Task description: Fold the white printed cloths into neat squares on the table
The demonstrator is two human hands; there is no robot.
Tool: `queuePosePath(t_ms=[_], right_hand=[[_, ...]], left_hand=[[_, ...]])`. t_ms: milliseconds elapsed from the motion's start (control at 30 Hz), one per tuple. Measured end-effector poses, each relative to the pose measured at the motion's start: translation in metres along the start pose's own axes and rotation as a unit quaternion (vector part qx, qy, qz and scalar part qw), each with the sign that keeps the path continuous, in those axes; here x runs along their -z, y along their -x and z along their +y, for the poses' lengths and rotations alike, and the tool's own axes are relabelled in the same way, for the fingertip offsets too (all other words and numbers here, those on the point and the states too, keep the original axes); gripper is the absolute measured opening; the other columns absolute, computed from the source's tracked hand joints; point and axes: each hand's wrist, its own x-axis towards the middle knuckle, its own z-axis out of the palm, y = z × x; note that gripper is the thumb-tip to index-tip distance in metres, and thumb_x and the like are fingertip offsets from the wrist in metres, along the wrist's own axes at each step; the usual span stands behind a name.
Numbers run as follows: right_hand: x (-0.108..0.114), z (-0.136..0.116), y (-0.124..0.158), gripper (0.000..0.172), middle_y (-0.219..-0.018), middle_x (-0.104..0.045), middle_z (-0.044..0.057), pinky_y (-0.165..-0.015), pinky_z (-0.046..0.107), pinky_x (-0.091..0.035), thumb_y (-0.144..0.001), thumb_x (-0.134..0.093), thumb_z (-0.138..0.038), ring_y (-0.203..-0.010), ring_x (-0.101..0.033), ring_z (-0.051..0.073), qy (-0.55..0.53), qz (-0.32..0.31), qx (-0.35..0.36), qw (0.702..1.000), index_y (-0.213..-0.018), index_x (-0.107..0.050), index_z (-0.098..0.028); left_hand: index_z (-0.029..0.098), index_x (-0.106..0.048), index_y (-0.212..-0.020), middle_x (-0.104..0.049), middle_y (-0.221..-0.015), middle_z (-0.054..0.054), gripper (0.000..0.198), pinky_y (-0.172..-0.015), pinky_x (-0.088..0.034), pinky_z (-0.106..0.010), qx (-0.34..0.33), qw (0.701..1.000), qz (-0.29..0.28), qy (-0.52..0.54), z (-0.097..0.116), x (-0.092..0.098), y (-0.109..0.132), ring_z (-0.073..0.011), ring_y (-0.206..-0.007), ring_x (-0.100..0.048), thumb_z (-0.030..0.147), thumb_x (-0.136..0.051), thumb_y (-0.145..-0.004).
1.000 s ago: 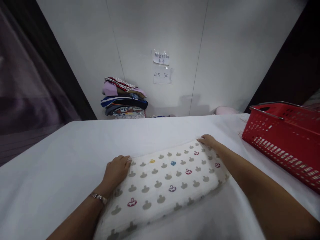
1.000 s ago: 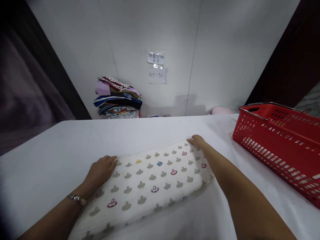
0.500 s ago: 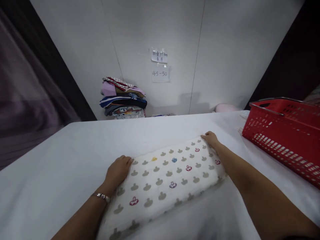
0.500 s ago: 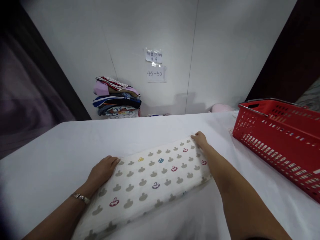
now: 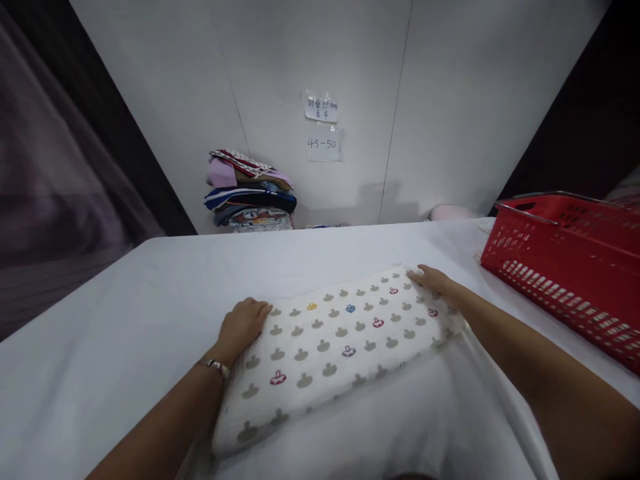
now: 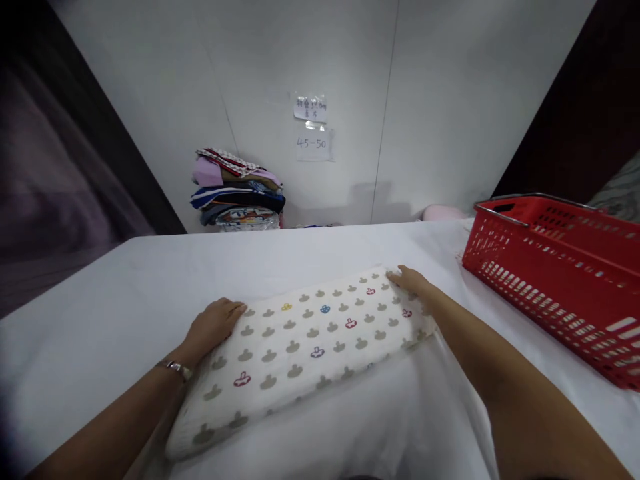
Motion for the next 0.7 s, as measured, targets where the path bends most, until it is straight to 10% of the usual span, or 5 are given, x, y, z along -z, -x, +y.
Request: queuePosePath(t_ms=[267,700], right_hand=[[0.008,0.047,0.066,0.06,-0.114,-0.065,0.011,-0.085,0.034,-0.048,-0.071,-0.066,-0.047,-0.1,-0.061,0.027,-0.154,-0.078,0.012,0.985,-0.122,-0.057,-0.017],[0.021,-0.002,-0.021,0.051,-0.119,-0.057,0.018,-0.088,0.046,-0.04,-0.082,-0.052,-0.035,-0.11,-0.052,0.033,0.14,0.144,0.012,0.98,-0.128,-0.046,-0.013]], left_hand=[[0.019,-0.062,-0.089,-0.064,-0.099,-0.006,0.035,-0.073,-0.04,-0.029,-0.003,0.998,-0.026,0.065,-0.008,0.0,-0.013,-0.0213,-0.09,-0.058,0.044,-0.037,-0.086],[0.019,-0.058,-0.076,-0.066,-0.083,-0.005,0.033,-0.061,-0.035,-0.027,0.067,0.994,-0.037,0.082,0.026,-0.001,0.021,-0.0196,-0.077,-0.059,0.045,-0.04,-0.086]])
